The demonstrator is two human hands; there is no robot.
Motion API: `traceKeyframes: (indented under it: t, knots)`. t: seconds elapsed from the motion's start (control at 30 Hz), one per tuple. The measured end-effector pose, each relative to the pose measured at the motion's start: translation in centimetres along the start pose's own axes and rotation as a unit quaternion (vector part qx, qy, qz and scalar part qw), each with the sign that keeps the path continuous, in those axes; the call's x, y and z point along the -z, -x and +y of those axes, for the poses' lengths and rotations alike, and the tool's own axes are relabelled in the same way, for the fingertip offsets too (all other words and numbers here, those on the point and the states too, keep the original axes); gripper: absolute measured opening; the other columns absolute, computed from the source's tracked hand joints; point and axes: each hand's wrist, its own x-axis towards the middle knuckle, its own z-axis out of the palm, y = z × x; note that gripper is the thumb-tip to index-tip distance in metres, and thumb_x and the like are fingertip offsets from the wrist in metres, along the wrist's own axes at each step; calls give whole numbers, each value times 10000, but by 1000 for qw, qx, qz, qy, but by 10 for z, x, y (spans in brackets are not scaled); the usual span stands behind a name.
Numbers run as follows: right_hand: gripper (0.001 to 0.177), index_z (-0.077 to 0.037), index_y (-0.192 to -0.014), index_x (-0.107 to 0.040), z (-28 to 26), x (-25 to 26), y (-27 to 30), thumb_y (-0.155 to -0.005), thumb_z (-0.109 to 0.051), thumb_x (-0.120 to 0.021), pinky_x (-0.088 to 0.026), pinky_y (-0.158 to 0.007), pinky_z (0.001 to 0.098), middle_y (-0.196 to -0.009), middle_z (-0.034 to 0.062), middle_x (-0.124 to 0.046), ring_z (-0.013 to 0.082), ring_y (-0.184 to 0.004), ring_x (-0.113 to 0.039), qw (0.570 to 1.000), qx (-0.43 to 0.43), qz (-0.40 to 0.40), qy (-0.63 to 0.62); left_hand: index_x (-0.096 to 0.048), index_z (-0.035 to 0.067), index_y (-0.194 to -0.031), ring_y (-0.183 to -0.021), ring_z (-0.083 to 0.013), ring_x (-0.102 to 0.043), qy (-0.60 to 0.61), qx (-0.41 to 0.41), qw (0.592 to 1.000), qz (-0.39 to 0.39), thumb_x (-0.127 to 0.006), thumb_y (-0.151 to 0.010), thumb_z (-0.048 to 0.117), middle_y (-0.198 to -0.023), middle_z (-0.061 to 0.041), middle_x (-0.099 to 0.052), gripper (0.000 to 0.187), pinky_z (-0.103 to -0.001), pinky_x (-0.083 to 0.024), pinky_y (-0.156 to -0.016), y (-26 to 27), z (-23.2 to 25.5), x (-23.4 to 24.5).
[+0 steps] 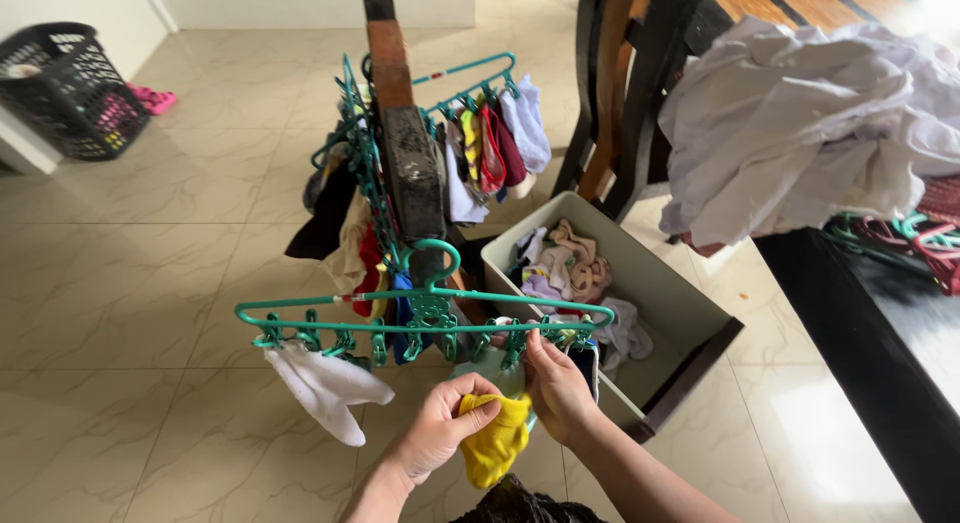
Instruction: The person takes small garments from a plastic bin and hangs them on a green multi-clip hanger using both hands. The person repeatedly picks up items, unfolds them slightly, and secures them with clips on the hanger, which is held in front of the camera.
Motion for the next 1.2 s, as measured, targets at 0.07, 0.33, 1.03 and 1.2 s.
traceKeyframes:
  t: [0.07,0.33,1.03,1.2]
  knots:
    - [383,-59,-1217,-636,-6,-3,11,-1019,-354,-492,-513,-996,406,-1179,80,-709,211,-1097,-656,1000,-15,-8,-22,-703,15,-998,-805,-45,-591,-43,-32,999,7,-721,-978,161,-859,25,-673,148,-229,-477,-724,-5,4,-5]
    - [353,-68,-1234,-604,-6,-3,20,-1036,-353,-539,-498,-997,425,-1148,61,-658,213,-1083,-620,997,-13,19,-71,-716,40,-904,-688,-273,-759,-398,-138,883,206,-772,-836,158,-794,-126,-776,148,-365,-558,-602,-11,22,-23]
    - [390,-91,-1283,-604,-6,-1,13,-970,-324,-615,-456,-1026,424,-1197,39,-645,198,-1137,-591,995,-15,77,-54,-675,43,-855,-697,-329,-733,-424,-223,831,281,-772,-840,159,-799,-115,-753,151,-389,-548,-589,-27,6,-39]
    - [384,-126,-1294,-600,-7,-3,11,-960,-315,-618,-430,-1038,439,-1281,8,-631,163,-1198,-576,990,-17,135,-36,-688,49,-837,-584,-291,-714,-369,-192,849,325,-767,-856,179,-679,-111,-724,152,-386,-521,-522,-37,4,-48]
